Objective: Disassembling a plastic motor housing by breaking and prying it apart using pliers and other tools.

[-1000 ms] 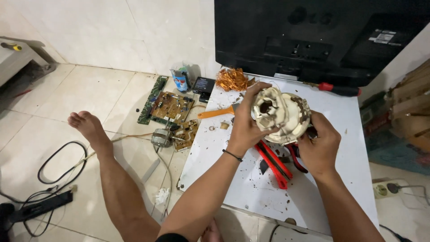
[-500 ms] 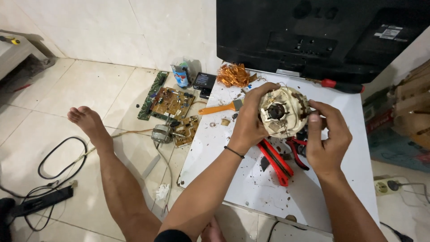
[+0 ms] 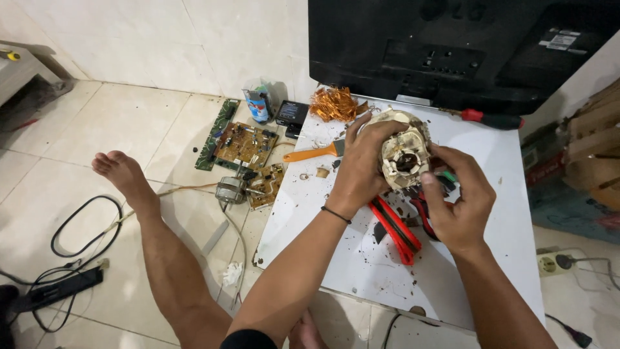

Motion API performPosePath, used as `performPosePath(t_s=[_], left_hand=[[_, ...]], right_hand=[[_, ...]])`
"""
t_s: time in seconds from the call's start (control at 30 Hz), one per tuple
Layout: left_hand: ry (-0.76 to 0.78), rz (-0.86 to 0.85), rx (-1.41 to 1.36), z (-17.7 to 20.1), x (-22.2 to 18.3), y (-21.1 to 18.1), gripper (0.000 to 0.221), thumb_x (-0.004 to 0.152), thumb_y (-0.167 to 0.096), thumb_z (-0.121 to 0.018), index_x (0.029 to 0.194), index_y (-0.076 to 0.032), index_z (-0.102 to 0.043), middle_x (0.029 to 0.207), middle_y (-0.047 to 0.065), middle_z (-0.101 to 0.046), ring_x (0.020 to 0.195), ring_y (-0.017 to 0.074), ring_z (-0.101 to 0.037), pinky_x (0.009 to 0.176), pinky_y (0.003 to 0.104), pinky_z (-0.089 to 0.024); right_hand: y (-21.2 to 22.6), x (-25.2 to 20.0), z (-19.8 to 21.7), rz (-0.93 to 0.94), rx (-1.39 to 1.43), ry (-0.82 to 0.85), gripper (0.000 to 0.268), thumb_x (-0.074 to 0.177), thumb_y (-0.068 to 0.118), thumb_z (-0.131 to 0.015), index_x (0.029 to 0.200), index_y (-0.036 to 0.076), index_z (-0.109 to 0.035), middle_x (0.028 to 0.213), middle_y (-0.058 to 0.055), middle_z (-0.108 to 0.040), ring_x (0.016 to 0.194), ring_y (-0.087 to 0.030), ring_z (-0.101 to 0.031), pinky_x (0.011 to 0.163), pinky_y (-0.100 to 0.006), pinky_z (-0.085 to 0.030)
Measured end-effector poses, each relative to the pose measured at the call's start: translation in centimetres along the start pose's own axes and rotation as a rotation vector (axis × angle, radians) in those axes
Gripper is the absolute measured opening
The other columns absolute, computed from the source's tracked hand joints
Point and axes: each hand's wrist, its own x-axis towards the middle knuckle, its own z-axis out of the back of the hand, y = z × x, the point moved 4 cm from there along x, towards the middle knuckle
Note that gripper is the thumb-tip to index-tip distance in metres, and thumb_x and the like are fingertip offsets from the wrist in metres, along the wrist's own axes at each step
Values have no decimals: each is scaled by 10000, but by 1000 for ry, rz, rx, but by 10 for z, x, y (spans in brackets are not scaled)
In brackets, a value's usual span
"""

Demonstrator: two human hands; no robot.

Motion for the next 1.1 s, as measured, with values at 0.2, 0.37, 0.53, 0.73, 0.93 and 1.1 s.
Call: performPosePath(t_s=[0.2, 0.37, 0.53, 0.73, 0.93, 1.1], left_hand=[[-33, -191, 28, 12, 6, -21, 984, 585, 318, -604, 1418, -196, -499, 1259, 24, -678, 1343, 285, -554, 1276, 607, -268], [-41, -292, 71, 17, 9, -35, 912, 679, 337, -529, 1423, -189, -511, 1220, 26, -700, 1283, 267, -608, 1271, 616, -287], [-41, -348, 124, 16, 11, -36, 694, 878, 240, -519, 1419, -194, -529, 1158, 71, -741, 1265, 255, -638, 1283, 621, -261], [-34, -363, 155, 13, 11, -34, 478, 1020, 69, -535, 1400, -218, -561, 1142, 44, -756, 1248, 221, -656, 1282, 589, -274], [21, -370, 133, 13, 10, -32, 533, 988, 128, -511, 1412, -194, -546, 1114, 84, -759, 1231, 244, -658, 1279, 622, -249], [102, -316, 74, 18, 13, -40, 665, 902, 234, -498, 1426, -174, -530, 1099, 104, -757, 1210, 258, -671, 1279, 631, -239]], right_hand=[[3, 0, -1, -46, -27, -15, 327, 957, 10, -789, 1240, -112, -681, 1029, -272, -706, 942, -408, -722, 806, -481, -573], [-15, -7, -6, -203, 35, -31, 352, 922, 26, -841, 1210, -106, -687, 998, -269, -717, 938, -363, -730, 769, -449, -590], [-21, -9, -6, -307, 76, -53, 348, 888, 5, -879, 1154, -128, -699, 950, -286, -714, 949, -383, -735, 762, -433, -611], [-14, -4, 1, -256, -4, -35, 273, 920, 17, -876, 1113, -118, -739, 925, -302, -714, 918, -371, -733, 702, -423, -601], [-12, -2, 5, -222, 8, -1, 180, 970, 5, -821, 1103, -99, -757, 923, -318, -720, 953, -411, -728, 739, -459, -602], [-29, -10, 10, -362, 76, 53, 163, 983, 85, -814, 1073, -45, -773, 910, -285, -730, 973, -390, -717, 767, -437, -605]])
